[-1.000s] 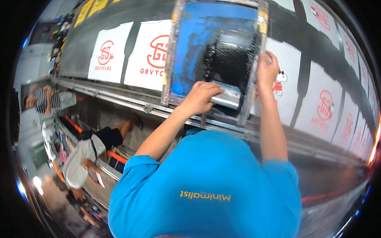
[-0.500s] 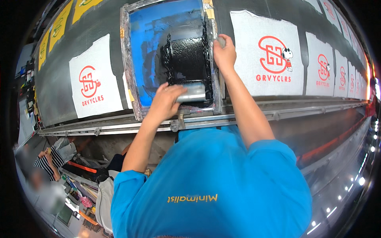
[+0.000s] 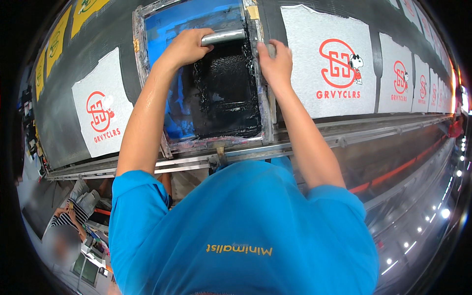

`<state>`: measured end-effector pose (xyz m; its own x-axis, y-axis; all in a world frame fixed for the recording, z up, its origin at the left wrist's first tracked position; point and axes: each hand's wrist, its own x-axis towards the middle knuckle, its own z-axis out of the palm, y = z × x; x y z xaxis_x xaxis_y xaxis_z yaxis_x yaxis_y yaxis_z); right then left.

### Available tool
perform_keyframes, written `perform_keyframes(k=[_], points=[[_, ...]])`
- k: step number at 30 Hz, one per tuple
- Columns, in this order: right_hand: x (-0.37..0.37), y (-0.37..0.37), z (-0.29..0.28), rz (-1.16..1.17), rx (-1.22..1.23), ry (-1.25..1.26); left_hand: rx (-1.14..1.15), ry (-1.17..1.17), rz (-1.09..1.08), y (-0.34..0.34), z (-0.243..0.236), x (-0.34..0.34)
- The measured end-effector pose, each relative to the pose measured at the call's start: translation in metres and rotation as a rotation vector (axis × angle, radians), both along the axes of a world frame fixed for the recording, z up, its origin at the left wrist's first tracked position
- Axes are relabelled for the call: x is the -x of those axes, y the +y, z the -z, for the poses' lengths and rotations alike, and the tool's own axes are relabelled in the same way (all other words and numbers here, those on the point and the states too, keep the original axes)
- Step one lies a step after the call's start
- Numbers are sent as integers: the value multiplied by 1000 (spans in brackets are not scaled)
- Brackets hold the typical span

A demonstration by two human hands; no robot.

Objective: The person uses a squeegee to spread black ink across a screen printing frame over a white t-shirt. They repeatedly pull the squeegee across the screen to ensure even ink coverage, then lift the frame to reveal the printed design.

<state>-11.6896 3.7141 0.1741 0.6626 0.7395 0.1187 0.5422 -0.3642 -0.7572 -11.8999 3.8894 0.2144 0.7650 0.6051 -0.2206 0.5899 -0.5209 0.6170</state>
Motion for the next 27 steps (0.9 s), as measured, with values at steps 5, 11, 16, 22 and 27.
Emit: perform_keyframes(k=[5,11,16,22,27], points=[[8,67,-62,-710,58,-248,-44,116,-30,7,-5,-7],[17,78,-48,-717,113,-415,-209,55,-103,-13,5,-8],[47,-14,-31,-790,139,-474,-210,54,-108,-113,7,26],[74,-91,-55,-813,180,-344,-52,-36,-66,-183,-2,56],[29,13,-71,-837,215,-435,45,125,-28,-69,-23,17]])
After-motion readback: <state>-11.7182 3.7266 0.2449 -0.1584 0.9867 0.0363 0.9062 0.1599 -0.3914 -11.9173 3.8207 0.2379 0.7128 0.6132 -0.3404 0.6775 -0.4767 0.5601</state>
